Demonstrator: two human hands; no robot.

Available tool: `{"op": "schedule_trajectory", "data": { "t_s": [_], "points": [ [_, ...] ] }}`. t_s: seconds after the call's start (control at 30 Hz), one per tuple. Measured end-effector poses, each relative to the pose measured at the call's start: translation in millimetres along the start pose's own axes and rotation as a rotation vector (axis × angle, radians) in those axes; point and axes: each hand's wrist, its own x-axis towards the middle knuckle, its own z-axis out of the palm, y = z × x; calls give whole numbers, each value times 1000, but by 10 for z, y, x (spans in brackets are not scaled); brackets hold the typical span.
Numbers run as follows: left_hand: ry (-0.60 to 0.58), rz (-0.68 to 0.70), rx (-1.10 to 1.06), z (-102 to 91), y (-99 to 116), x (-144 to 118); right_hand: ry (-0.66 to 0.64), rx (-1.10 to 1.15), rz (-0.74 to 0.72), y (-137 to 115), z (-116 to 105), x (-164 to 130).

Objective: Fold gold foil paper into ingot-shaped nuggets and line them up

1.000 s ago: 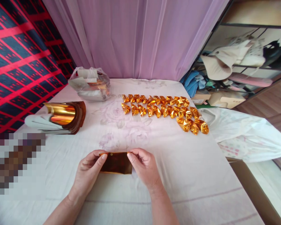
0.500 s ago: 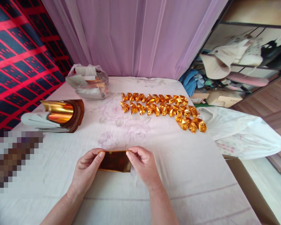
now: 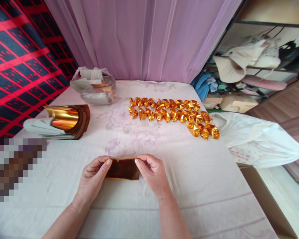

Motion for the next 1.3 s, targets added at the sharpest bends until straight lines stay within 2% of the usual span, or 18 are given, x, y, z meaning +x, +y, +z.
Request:
{"op": "schedule_trajectory", "data": {
  "t_s": [0.6, 1.03, 1.3],
  "points": [
    [-16, 3, 12, 11, 12, -10, 3, -38, -15, -36, -4, 2],
    [-9, 43, 126, 13, 40, -10, 19, -88, -45, -61, 8, 7],
    [6, 164, 278, 28, 12, -7, 82, -243, -154, -8, 42, 1]
  ]
}}
